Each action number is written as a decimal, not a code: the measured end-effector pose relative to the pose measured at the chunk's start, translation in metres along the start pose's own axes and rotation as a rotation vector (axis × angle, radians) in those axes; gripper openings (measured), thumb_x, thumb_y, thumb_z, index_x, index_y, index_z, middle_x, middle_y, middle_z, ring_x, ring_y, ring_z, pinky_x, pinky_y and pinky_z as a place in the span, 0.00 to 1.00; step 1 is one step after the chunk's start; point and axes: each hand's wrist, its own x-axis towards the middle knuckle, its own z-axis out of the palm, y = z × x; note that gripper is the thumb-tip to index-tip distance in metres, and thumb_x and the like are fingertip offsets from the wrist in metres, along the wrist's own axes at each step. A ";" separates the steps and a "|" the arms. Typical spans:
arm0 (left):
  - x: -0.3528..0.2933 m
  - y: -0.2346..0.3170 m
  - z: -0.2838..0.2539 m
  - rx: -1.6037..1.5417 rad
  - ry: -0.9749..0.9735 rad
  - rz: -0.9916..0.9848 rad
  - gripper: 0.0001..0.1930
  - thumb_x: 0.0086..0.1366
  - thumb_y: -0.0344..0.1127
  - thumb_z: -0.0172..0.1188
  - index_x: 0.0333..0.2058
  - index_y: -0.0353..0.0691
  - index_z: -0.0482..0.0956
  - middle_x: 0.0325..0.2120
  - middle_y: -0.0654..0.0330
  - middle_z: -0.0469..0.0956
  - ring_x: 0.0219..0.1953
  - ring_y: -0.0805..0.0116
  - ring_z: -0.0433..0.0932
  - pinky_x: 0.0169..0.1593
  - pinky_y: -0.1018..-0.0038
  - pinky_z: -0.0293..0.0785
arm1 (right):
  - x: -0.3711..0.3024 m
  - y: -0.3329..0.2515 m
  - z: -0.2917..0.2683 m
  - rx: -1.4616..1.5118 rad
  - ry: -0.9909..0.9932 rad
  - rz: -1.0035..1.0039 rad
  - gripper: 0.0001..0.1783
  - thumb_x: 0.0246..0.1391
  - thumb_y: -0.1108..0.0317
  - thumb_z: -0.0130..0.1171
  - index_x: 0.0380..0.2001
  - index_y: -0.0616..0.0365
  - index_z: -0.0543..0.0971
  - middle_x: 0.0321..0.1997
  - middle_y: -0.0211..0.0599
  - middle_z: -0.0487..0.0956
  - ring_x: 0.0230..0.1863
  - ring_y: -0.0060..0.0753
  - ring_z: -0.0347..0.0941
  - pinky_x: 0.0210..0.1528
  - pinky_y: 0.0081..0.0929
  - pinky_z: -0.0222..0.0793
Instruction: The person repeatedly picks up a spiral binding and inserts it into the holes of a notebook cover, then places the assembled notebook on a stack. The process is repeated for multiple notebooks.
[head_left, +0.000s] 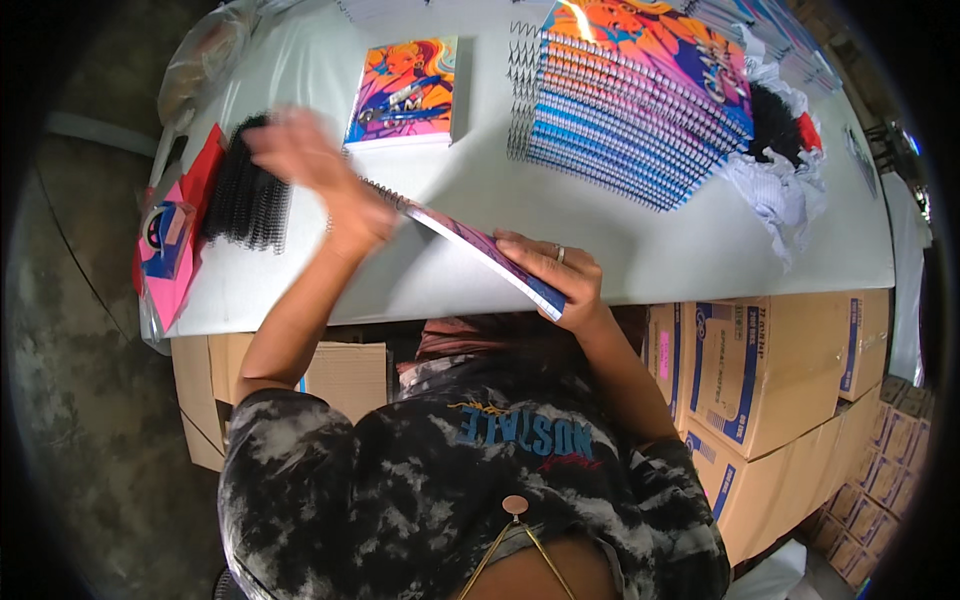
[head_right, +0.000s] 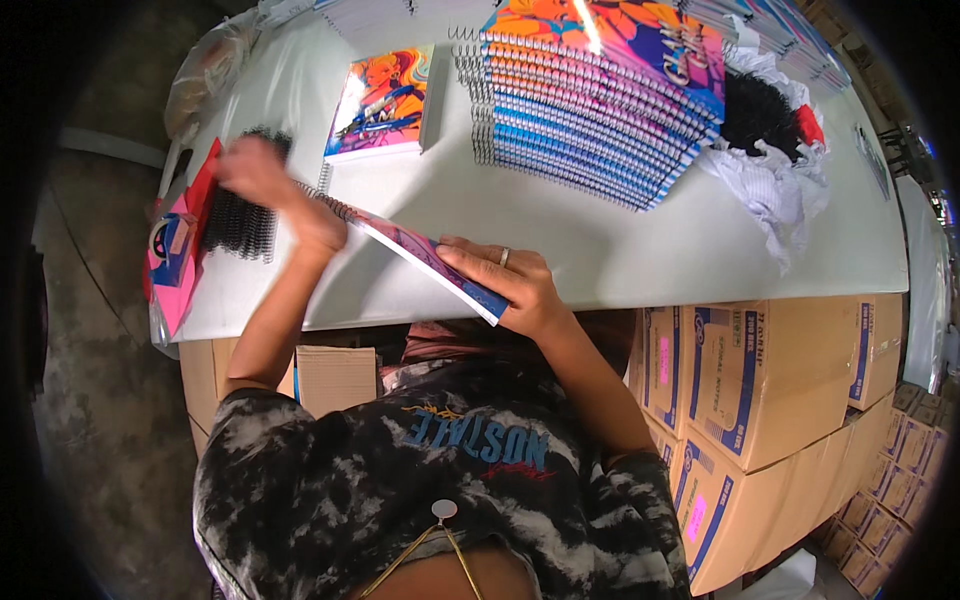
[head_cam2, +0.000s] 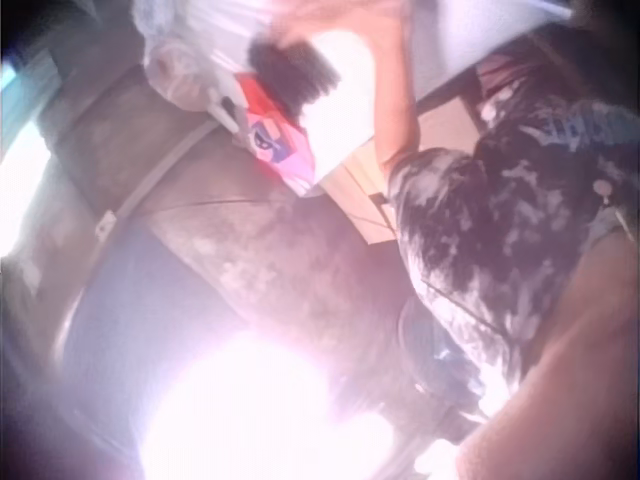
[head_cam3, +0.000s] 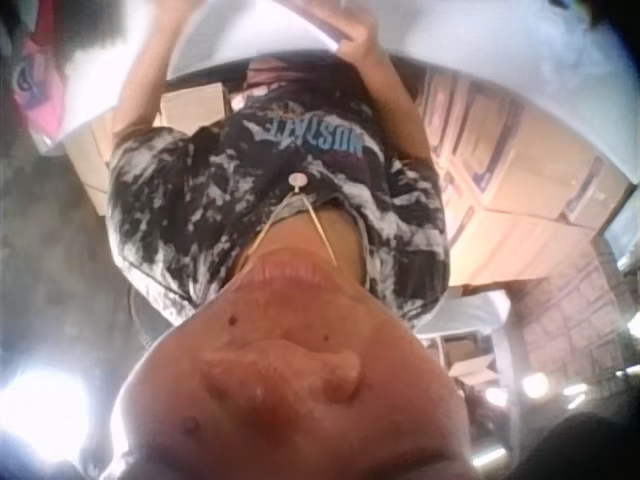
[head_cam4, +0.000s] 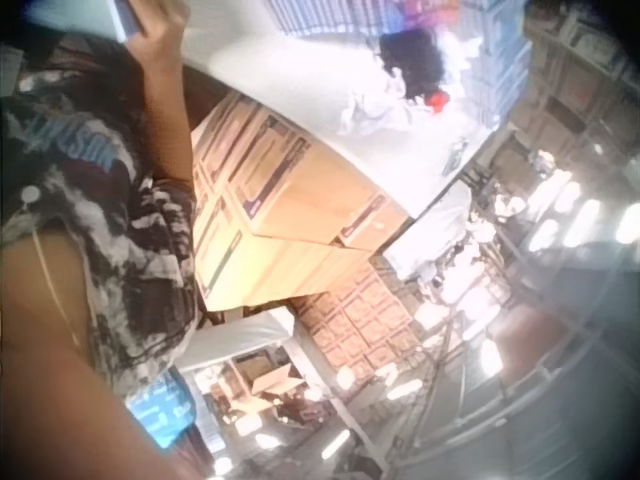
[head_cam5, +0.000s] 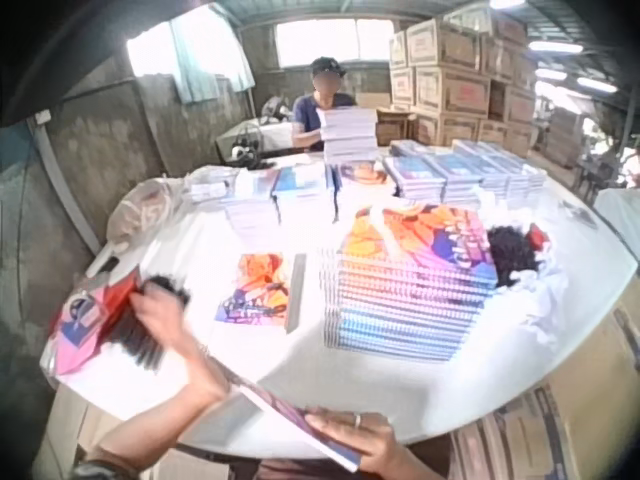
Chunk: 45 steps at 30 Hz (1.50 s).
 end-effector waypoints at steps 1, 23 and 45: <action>-0.029 0.023 -0.002 0.045 -0.230 -0.083 0.54 0.53 0.76 0.34 0.60 0.27 0.47 0.61 0.38 0.44 0.65 0.41 0.39 0.60 0.42 0.38 | 0.001 0.003 -0.001 0.003 0.030 0.008 0.19 0.42 0.75 0.60 0.42 0.63 0.78 0.40 0.47 0.79 0.40 0.40 0.78 0.42 0.28 0.73; -0.016 0.045 0.004 -0.039 -0.073 0.449 0.57 0.47 0.80 0.36 0.61 0.33 0.48 0.60 0.30 0.38 0.64 0.36 0.35 0.60 0.39 0.28 | -0.001 -0.001 -0.004 -0.027 0.035 0.075 0.18 0.43 0.80 0.52 0.41 0.67 0.77 0.43 0.48 0.78 0.43 0.43 0.77 0.46 0.31 0.72; 0.047 0.085 0.009 0.075 -0.086 0.091 0.42 0.53 0.69 0.43 0.53 0.35 0.63 0.49 0.47 0.58 0.52 0.46 0.54 0.52 0.47 0.44 | 0.008 0.004 0.020 -0.024 0.065 0.067 0.26 0.35 0.79 0.60 0.44 0.59 0.76 0.44 0.41 0.78 0.43 0.42 0.76 0.44 0.33 0.73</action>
